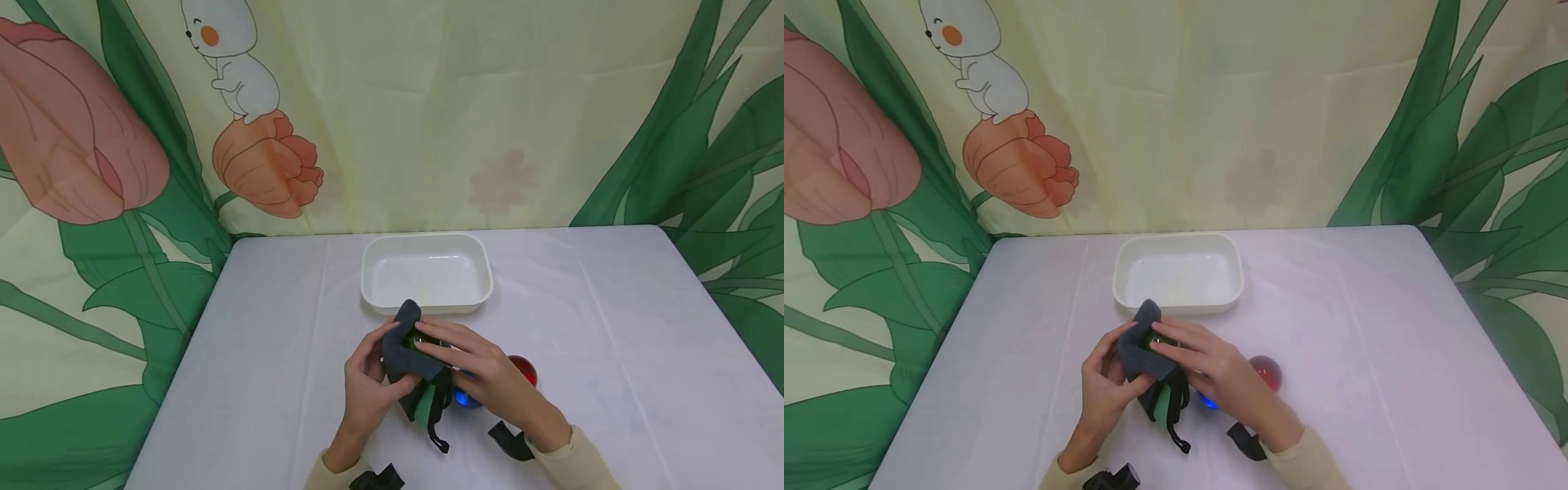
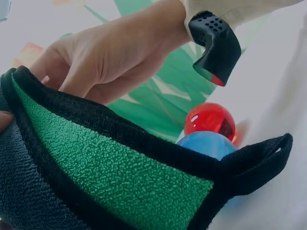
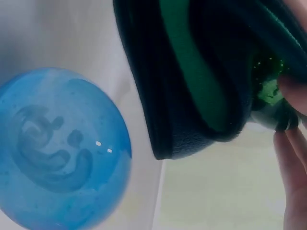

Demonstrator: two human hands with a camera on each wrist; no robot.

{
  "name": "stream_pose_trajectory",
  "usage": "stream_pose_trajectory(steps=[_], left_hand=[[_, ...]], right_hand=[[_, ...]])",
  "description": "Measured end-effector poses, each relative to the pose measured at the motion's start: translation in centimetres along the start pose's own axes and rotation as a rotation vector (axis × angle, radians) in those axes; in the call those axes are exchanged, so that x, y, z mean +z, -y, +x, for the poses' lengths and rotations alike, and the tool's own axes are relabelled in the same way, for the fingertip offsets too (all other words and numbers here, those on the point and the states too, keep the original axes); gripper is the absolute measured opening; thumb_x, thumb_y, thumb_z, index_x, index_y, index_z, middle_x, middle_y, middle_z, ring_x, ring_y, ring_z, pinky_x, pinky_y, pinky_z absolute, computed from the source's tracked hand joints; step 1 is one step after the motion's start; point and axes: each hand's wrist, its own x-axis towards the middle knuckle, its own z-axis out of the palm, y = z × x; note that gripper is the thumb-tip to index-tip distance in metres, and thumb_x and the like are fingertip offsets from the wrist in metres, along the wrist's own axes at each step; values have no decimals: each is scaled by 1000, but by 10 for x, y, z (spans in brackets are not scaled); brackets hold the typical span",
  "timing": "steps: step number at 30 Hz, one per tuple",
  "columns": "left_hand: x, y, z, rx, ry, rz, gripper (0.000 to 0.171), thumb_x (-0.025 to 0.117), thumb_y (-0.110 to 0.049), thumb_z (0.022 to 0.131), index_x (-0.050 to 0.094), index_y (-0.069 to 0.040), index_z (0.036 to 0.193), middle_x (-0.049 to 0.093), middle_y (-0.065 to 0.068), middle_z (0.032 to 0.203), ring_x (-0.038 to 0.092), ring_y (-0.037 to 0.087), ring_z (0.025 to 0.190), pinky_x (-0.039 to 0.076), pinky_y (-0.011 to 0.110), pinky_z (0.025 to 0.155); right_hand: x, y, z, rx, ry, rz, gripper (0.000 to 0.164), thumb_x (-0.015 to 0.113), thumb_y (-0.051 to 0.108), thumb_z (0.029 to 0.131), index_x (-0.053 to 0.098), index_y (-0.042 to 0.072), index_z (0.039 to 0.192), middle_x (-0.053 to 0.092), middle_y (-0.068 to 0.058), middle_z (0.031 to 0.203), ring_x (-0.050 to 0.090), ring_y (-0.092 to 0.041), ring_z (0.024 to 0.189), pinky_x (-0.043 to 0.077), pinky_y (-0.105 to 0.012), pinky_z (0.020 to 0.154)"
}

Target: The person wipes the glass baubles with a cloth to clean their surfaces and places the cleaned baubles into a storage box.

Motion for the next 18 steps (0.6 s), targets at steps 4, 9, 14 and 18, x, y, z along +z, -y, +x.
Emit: stream_pose_trajectory(steps=[4, 9, 14, 18], left_hand=[[0, 1, 0, 33, 13, -1, 64, 73, 17, 75, 50, 9, 134, 50, 28, 138, 59, 20, 123, 51, 29, 101], [0, 0, 0, 30, 35, 2, 64, 74, 16, 75, 49, 9, 134, 50, 27, 140, 58, 19, 125, 51, 30, 101], [0, -2, -1, -28, 11, 14, 62, 75, 14, 74, 52, 8, 132, 49, 28, 141, 57, 19, 126, 51, 32, 101], [0, -1, -1, -44, -4, 21, 62, 74, 15, 73, 53, 8, 131, 49, 28, 140, 58, 20, 126, 51, 31, 101]], right_hand=[[0, 0, -1, 31, 2, 3, 31, 55, 7, 100, 63, 3, 130, 57, -15, 140, 53, -28, 131, 40, -25, 112], [0, 1, -5, 205, -8, 109, 41, 64, 12, 96, 59, 2, 136, 59, -15, 138, 57, -21, 129, 47, -21, 103], [1, 1, -10, 354, -8, 198, 64, 74, -13, 80, 56, 4, 139, 60, -14, 138, 56, -16, 129, 50, -22, 99], [1, 1, -11, 338, 13, 185, 68, 74, -14, 79, 54, 4, 141, 57, -14, 141, 54, -16, 132, 48, -20, 102]])
